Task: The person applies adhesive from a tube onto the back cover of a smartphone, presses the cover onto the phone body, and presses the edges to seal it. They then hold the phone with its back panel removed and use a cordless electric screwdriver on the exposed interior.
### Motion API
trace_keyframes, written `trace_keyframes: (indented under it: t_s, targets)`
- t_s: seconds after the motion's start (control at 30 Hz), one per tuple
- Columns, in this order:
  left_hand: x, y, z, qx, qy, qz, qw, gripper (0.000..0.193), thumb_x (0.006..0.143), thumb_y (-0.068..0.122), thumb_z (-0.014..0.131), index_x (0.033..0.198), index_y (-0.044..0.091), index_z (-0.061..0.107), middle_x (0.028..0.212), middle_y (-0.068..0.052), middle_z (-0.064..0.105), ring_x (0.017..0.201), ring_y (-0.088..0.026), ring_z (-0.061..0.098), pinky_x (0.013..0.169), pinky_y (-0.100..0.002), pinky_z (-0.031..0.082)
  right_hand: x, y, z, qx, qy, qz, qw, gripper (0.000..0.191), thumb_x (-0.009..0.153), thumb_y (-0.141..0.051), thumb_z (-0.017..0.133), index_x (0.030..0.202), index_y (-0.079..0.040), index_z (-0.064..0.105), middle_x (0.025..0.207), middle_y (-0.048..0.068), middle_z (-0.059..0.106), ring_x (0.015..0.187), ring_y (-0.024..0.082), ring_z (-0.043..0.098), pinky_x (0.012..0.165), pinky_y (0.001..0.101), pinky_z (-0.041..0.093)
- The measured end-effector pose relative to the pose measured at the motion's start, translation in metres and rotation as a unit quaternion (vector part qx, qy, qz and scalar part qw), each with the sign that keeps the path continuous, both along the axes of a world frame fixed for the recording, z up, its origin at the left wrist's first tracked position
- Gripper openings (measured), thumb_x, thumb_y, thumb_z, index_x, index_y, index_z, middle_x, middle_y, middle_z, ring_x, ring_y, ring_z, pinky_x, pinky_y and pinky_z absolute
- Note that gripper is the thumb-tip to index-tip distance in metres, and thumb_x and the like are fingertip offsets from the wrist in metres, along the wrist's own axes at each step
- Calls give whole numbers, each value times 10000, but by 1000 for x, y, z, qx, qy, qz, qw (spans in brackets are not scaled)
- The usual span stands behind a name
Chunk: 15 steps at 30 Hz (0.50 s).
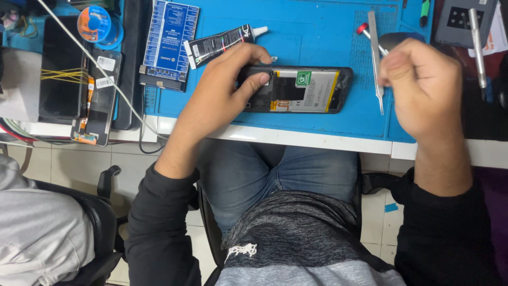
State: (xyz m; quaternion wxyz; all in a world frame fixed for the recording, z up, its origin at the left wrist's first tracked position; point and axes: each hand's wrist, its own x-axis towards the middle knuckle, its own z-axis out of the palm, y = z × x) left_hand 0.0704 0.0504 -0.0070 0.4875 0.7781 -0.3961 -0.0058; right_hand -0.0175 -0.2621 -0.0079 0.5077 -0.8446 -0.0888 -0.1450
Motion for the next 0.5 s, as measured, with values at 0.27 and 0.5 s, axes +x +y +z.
trace_keyframes:
  t_s: [0.27,0.5]
  targets:
    - [-3,-2,-11,16,24,16,999,206,1040,53,680,1243,35,653,1021,-107,568,915,-251,589,842,-341,495,6,17,14,-16,-1,-15,1000,111,1002,109,678,1110,106,650,1025,150,690,953,180,697,858,253,574]
    - [-1,-16,-24,56,-44,30,997,222,1046,25,611,1267,32,628,1130,-122,579,1099,-319,542,997,-388,455,4,41,15,37,-22,51,998,184,1067,157,643,1237,140,575,1161,204,672,1117,239,710,1014,299,604]
